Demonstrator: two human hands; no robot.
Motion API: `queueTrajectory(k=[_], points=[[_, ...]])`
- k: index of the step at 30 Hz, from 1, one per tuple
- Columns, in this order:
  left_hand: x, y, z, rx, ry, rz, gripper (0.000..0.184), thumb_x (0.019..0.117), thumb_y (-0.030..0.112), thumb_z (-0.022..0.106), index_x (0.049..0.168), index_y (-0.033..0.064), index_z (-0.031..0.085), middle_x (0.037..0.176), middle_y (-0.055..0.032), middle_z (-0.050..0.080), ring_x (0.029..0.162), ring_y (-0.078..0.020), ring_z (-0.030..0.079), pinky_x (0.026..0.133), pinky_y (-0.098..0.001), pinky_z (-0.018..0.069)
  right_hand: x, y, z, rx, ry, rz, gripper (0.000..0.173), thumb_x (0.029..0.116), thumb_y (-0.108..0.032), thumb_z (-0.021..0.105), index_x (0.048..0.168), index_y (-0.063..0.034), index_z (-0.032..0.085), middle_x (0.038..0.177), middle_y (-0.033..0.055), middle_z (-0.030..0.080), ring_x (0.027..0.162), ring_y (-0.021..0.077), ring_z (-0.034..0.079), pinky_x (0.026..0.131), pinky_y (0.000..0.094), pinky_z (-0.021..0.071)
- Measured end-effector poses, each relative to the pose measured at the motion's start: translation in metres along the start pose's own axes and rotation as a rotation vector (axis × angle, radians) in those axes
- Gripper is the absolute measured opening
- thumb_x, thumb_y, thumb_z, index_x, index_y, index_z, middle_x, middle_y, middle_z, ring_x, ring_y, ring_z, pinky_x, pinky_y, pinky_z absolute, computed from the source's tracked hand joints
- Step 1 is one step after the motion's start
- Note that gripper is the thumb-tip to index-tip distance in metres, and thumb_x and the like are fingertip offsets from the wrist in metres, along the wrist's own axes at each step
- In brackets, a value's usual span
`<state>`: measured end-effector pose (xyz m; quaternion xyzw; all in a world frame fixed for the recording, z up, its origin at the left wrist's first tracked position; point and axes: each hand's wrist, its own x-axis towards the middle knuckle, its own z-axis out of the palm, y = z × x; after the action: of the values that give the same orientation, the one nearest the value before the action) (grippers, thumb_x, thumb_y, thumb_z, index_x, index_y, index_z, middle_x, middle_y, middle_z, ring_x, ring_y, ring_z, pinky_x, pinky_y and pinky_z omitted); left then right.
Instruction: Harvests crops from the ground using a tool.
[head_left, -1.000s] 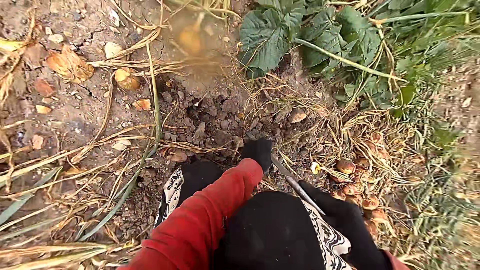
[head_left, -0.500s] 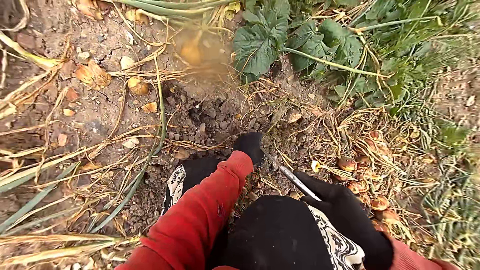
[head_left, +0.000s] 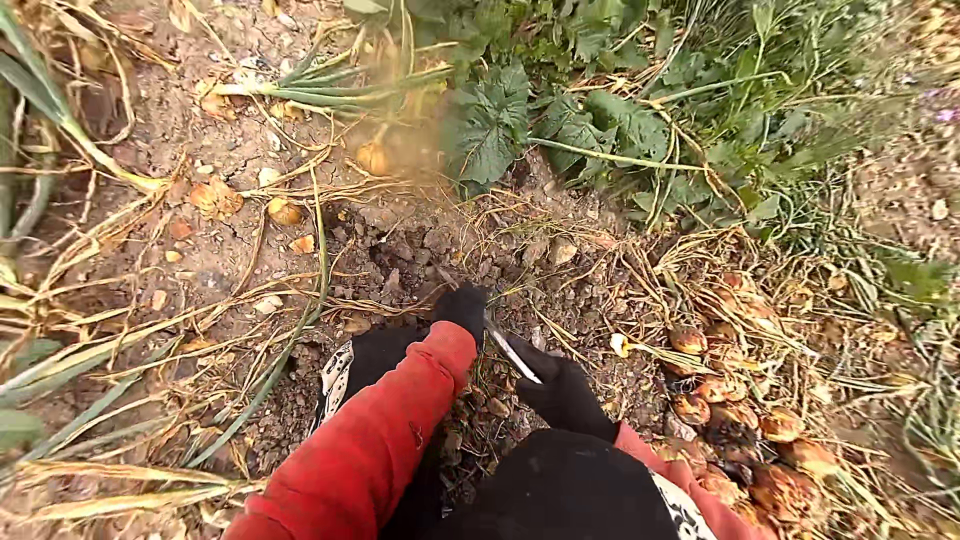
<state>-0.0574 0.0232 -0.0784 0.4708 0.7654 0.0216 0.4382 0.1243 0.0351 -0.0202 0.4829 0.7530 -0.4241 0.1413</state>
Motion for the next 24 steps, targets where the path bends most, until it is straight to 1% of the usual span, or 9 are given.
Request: queueTrajectory(k=[2, 4, 8, 11, 15, 18, 20, 21, 24], points=[[-0.026, -0.001, -0.009, 0.006, -0.081, -0.037, 0.051, 0.0906, 0.017, 0.073, 0.139, 0.0061, 0.059, 0.142, -0.0227, 0.056, 0.123, -0.0453, 0.06, 0.096, -0.0661, 0.0507, -0.011, 0.009, -0.015, 0.201, -0.072, 0.003, 0.055, 0.0874, -0.011, 0.072, 0.142, -0.0125, 0.063, 0.103, 0.0069, 0.073, 0.075, 0.0115, 0.065, 0.07, 0.0331, 0.0555], [-0.035, 0.005, -0.009, -0.038, -0.086, -0.011, 0.055, 0.0921, 0.024, 0.07, 0.143, 0.008, 0.057, 0.145, -0.0182, 0.056, 0.122, -0.0413, 0.062, 0.096, -0.064, 0.0514, -0.029, 0.008, -0.038, 0.141, -0.045, -0.026, 0.055, 0.0837, -0.012, 0.068, 0.139, -0.0132, 0.065, 0.098, 0.0036, 0.074, 0.069, 0.0078, 0.063, 0.064, 0.0306, 0.0535], [-0.016, 0.021, 0.005, -0.185, 0.04, 0.213, 0.047, 0.0982, 0.022, 0.065, 0.142, 0.0073, 0.057, 0.151, -0.0168, 0.052, 0.116, -0.0402, 0.065, 0.093, -0.0615, 0.0535, -0.049, 0.003, -0.063, -0.296, 0.2, -0.153, 0.054, 0.0813, -0.02, 0.062, 0.135, -0.0186, 0.07, 0.087, 0.0094, 0.076, 0.07, 0.0264, 0.07, 0.062, 0.0548, 0.0553], [0.002, 0.022, 0.01, -0.253, 0.014, 0.256, 0.051, 0.1002, 0.024, 0.064, 0.148, 0.0091, 0.053, 0.154, -0.0165, 0.05, 0.121, -0.0412, 0.064, 0.098, -0.0629, 0.0509, -0.039, -0.014, -0.075, -0.43, 0.131, -0.083, 0.054, 0.0846, -0.016, 0.062, 0.138, -0.0202, 0.068, 0.094, 0.0139, 0.077, 0.082, 0.0346, 0.072, 0.071, 0.0618, 0.055], [0.008, 0.015, 0.003, -0.382, 0.036, 0.259, 0.048, 0.1015, 0.022, 0.063, 0.146, 0.0054, 0.054, 0.148, -0.0183, 0.055, 0.123, -0.039, 0.063, 0.1, -0.0611, 0.0507, -0.018, -0.059, -0.098, -0.548, 0.012, -0.003, 0.051, 0.0865, -0.013, 0.069, 0.136, -0.0258, 0.069, 0.08, 0.0077, 0.072, 0.07, 0.0262, 0.066, 0.063, 0.0539, 0.0512], [0.011, 0.005, -0.001, -0.484, 0.107, 0.328, 0.049, 0.1039, 0.026, 0.062, 0.146, 0.0016, 0.053, 0.148, -0.0205, 0.055, 0.128, -0.0374, 0.061, 0.106, -0.0567, 0.0495, 0.002, -0.104, -0.118, -0.658, -0.072, -0.002, 0.042, 0.0876, -0.009, 0.074, 0.126, -0.026, 0.075, 0.071, 0.0028, 0.067, 0.059, 0.0212, 0.061, 0.053, 0.0481, 0.0477], [0.017, 0.002, -0.003, -0.523, 0.135, 0.347, 0.046, 0.1057, 0.026, 0.059, 0.145, 0.0012, 0.054, 0.147, -0.0209, 0.056, 0.126, -0.0381, 0.062, 0.104, -0.0574, 0.0503, 0.02, -0.135, -0.128, -0.729, -0.169, 0.054, 0.036, 0.0897, -0.007, 0.074, 0.121, -0.0234, 0.076, 0.072, 0.0044, 0.068, 0.059, 0.0204, 0.061, 0.053, 0.0453, 0.0473], [0.02, 0.002, -0.005, -0.529, 0.13, 0.335, 0.046, 0.1066, 0.026, 0.057, 0.145, 0.0025, 0.054, 0.148, -0.0199, 0.055, 0.125, -0.0381, 0.063, 0.103, -0.0578, 0.0511, 0.031, -0.149, -0.131, -0.769, -0.223, 0.116, 0.041, 0.0902, -0.008, 0.075, 0.127, -0.0272, 0.075, 0.076, 0.0033, 0.069, 0.062, 0.0186, 0.062, 0.056, 0.0437, 0.0495], [0.033, 0.002, -0.015, -0.528, 0.087, 0.28, 0.044, 0.109, 0.03, 0.052, 0.146, 0.0051, 0.053, 0.148, -0.0178, 0.056, 0.122, -0.0372, 0.065, 0.101, -0.0569, 0.0523, 0.064, -0.169, -0.143, -0.839, -0.308, 0.096, 0.041, 0.0872, -0.009, 0.077, 0.122, -0.0321, 0.077, 0.074, -0.002, 0.07, 0.058, 0.0124, 0.06, 0.053, 0.0378, 0.0492]])
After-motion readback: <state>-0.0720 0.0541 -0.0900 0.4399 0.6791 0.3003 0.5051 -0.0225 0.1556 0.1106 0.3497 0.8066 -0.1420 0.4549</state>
